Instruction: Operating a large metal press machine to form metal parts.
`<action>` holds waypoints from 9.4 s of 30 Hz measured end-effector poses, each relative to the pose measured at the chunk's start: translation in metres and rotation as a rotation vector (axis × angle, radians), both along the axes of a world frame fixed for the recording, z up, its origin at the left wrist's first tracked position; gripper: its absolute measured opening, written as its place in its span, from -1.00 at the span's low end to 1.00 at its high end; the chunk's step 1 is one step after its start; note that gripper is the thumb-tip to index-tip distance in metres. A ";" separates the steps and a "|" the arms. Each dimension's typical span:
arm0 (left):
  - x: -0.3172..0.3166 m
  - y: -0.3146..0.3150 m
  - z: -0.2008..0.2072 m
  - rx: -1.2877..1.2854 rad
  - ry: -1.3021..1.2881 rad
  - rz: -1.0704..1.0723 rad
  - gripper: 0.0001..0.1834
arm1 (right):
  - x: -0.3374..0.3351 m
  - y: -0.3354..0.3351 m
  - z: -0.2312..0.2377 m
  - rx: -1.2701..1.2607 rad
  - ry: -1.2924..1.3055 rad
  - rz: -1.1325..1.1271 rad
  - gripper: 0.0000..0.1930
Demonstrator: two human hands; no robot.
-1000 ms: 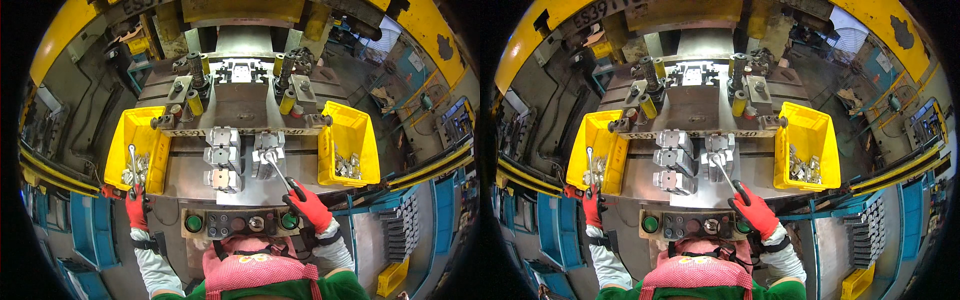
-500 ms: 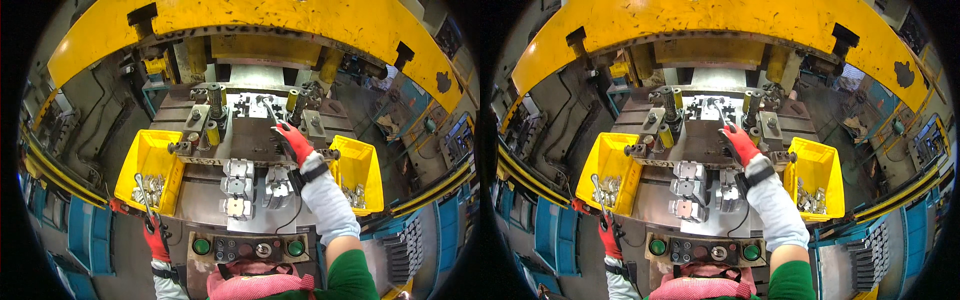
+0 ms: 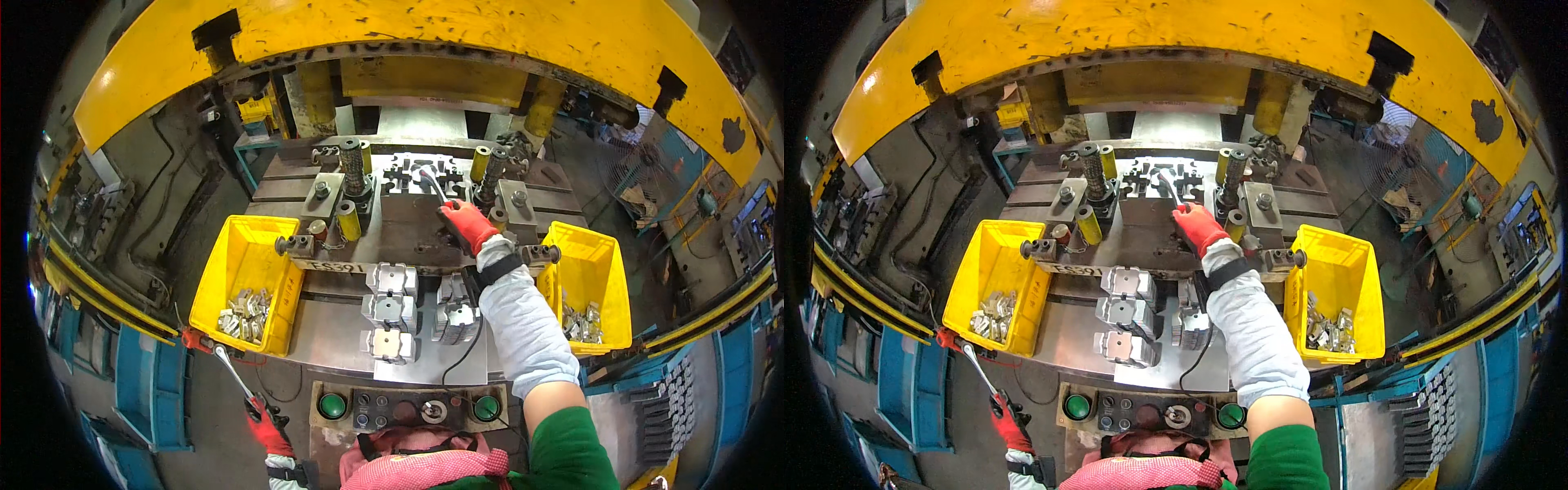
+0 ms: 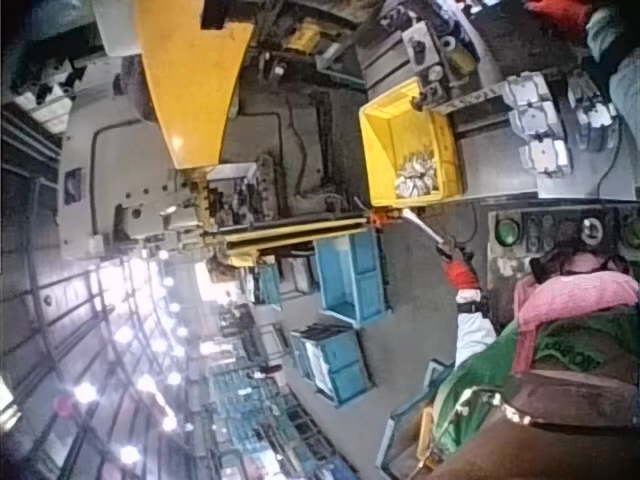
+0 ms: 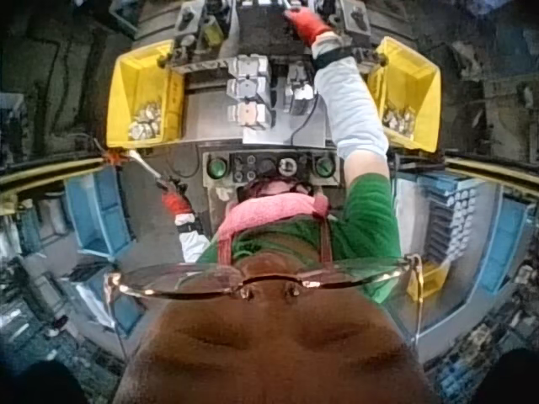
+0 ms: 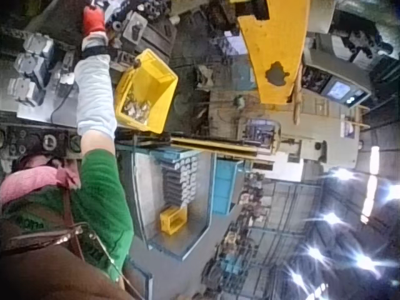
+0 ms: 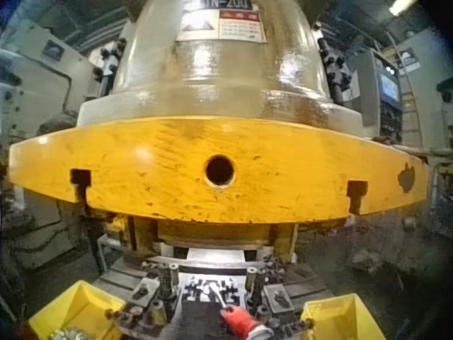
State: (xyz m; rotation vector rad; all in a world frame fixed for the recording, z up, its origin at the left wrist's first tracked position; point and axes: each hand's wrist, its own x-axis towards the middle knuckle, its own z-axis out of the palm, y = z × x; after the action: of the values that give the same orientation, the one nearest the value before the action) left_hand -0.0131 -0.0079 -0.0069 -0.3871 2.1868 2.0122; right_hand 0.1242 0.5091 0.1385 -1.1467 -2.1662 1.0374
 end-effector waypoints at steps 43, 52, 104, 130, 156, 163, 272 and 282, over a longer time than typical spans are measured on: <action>-0.015 0.021 -0.206 -0.670 -0.286 -0.499 0.04 | 0.321 -0.257 -0.339 -0.448 -0.371 -0.683 -0.28; -0.030 0.016 -0.223 -0.747 -0.320 -0.682 0.16 | 0.317 -0.255 -0.333 -0.473 -0.397 -0.706 -0.24; -0.077 0.066 0.068 -0.151 0.073 -0.455 -0.67 | 0.212 -0.210 -0.019 -0.409 0.010 0.079 -0.48; -0.002 -0.005 -0.012 0.376 -0.150 -0.061 -0.83 | 0.001 0.007 -0.002 -0.150 0.060 -0.052 -0.63; 0.000 0.018 -0.206 -0.642 -0.226 -0.387 -0.02 | 0.324 -0.252 -0.354 -0.426 -0.446 -0.695 -0.28; 0.000 0.019 -0.218 -0.496 -0.162 -0.313 -0.06 | 0.319 -0.252 -0.340 -0.450 -0.467 -0.684 -0.34; 0.018 -0.002 -0.169 -0.395 -0.496 -0.310 -0.14 | 0.364 -0.249 -0.219 -0.380 0.333 -1.227 -0.33; 0.013 0.011 -0.173 -0.518 -0.237 -0.461 -0.13 | 0.338 -0.252 -0.387 -0.447 -0.336 -0.707 -0.30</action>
State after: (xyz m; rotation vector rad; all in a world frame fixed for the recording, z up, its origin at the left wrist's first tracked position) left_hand 0.0001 0.0035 -0.1802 -0.1407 2.3441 1.1037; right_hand 0.4620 0.2569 -0.2483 -2.2135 -1.5316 1.0558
